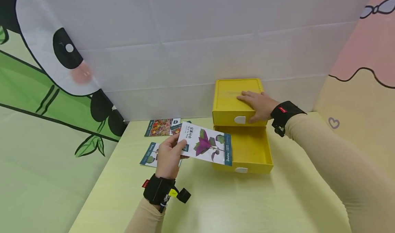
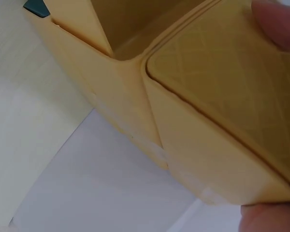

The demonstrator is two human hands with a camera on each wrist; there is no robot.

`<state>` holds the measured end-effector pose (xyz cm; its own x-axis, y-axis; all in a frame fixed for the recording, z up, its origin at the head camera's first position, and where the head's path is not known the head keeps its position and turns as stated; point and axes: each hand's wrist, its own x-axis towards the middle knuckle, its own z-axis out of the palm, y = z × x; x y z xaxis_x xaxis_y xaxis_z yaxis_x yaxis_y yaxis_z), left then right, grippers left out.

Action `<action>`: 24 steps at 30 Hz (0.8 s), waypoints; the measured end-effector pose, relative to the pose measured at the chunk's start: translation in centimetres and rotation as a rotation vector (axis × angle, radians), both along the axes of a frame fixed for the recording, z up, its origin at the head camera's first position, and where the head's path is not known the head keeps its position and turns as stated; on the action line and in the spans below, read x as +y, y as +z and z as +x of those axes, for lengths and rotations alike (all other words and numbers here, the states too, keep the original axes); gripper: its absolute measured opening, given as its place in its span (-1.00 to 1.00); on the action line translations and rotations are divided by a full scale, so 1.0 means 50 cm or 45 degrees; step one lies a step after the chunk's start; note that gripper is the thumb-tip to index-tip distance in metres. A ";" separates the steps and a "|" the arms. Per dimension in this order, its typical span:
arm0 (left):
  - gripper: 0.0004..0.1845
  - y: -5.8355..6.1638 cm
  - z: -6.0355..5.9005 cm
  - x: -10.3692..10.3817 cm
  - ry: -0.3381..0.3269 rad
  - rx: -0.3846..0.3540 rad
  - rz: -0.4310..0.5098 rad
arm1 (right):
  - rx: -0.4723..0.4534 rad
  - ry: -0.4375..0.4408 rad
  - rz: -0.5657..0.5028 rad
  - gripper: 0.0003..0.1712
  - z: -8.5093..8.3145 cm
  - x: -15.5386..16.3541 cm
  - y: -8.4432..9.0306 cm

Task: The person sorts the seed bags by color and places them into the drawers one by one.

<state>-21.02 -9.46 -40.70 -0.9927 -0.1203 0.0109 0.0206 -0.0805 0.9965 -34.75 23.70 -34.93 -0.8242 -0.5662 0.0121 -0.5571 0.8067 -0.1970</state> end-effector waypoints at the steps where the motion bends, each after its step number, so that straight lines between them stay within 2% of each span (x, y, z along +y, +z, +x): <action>1: -0.63 0.000 -0.002 0.003 -0.001 0.002 0.008 | 0.002 -0.006 0.004 0.11 0.001 -0.001 -0.001; 7: -0.62 0.001 -0.016 0.011 0.010 0.028 -0.011 | 0.006 -0.042 0.020 0.14 0.003 -0.004 -0.004; 12: -0.62 0.006 -0.025 0.012 0.056 0.068 -0.124 | 0.026 -0.041 0.036 0.15 0.002 -0.007 -0.006; 19: -0.63 0.006 -0.027 0.023 0.103 0.115 -0.366 | 0.033 -0.048 0.037 0.17 0.002 -0.008 -0.009; 24: -0.65 -0.001 -0.027 0.036 0.089 0.152 -0.394 | 0.027 -0.069 0.041 0.17 0.001 -0.006 -0.012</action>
